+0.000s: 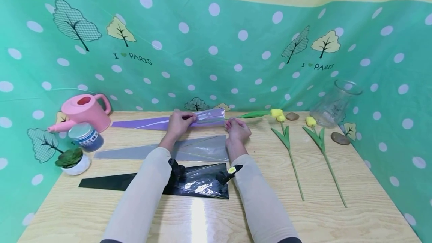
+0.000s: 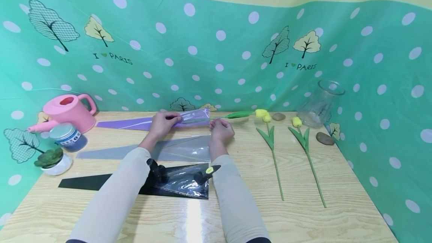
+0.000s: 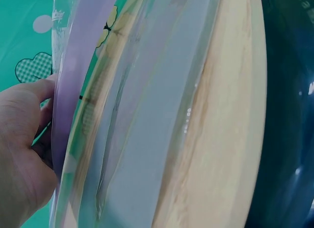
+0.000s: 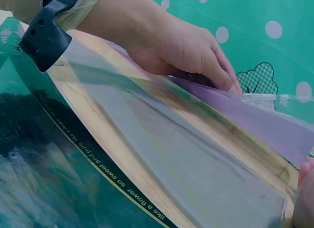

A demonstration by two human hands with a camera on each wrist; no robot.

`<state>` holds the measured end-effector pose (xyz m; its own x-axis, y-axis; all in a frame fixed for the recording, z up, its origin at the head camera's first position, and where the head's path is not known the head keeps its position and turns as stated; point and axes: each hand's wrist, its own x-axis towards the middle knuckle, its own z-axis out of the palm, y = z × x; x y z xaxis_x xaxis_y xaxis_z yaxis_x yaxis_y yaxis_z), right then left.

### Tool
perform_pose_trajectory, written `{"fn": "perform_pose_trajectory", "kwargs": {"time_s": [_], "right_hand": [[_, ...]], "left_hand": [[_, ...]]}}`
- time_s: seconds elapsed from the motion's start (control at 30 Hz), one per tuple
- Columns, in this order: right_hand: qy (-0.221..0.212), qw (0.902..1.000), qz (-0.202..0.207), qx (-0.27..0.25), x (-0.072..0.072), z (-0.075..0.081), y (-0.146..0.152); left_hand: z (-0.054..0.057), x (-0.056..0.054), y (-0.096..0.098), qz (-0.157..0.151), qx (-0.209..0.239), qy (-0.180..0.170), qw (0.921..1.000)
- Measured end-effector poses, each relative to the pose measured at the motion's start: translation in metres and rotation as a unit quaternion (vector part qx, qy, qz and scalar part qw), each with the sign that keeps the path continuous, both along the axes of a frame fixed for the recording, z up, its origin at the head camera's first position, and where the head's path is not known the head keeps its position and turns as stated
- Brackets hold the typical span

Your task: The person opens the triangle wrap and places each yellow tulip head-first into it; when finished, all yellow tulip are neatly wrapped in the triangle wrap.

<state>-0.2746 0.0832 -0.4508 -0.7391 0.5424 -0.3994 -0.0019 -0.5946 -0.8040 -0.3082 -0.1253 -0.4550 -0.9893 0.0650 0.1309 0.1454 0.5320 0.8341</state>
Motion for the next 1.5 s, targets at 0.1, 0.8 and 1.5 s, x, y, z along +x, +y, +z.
{"fn": "perform_pose_trajectory", "kwargs": {"time_s": [0.1, 0.8, 1.5], "right_hand": [[0.000, 1.0000, -0.004, 0.000, 0.000, 0.000, -0.001], [0.032, 0.9982, -0.050, 0.003, -0.007, 0.004, 0.060], [-0.012, 0.9959, 0.057, -0.069, -0.012, 0.007, 0.079]], "left_hand": [[0.000, -0.001, 0.000, -0.001, 0.000, 0.001, 1.0000], [-0.004, 0.001, 0.003, -0.004, -0.032, -0.002, 0.9995], [-0.005, 0.001, 0.006, -0.011, -0.025, -0.001, 0.9996]]}}
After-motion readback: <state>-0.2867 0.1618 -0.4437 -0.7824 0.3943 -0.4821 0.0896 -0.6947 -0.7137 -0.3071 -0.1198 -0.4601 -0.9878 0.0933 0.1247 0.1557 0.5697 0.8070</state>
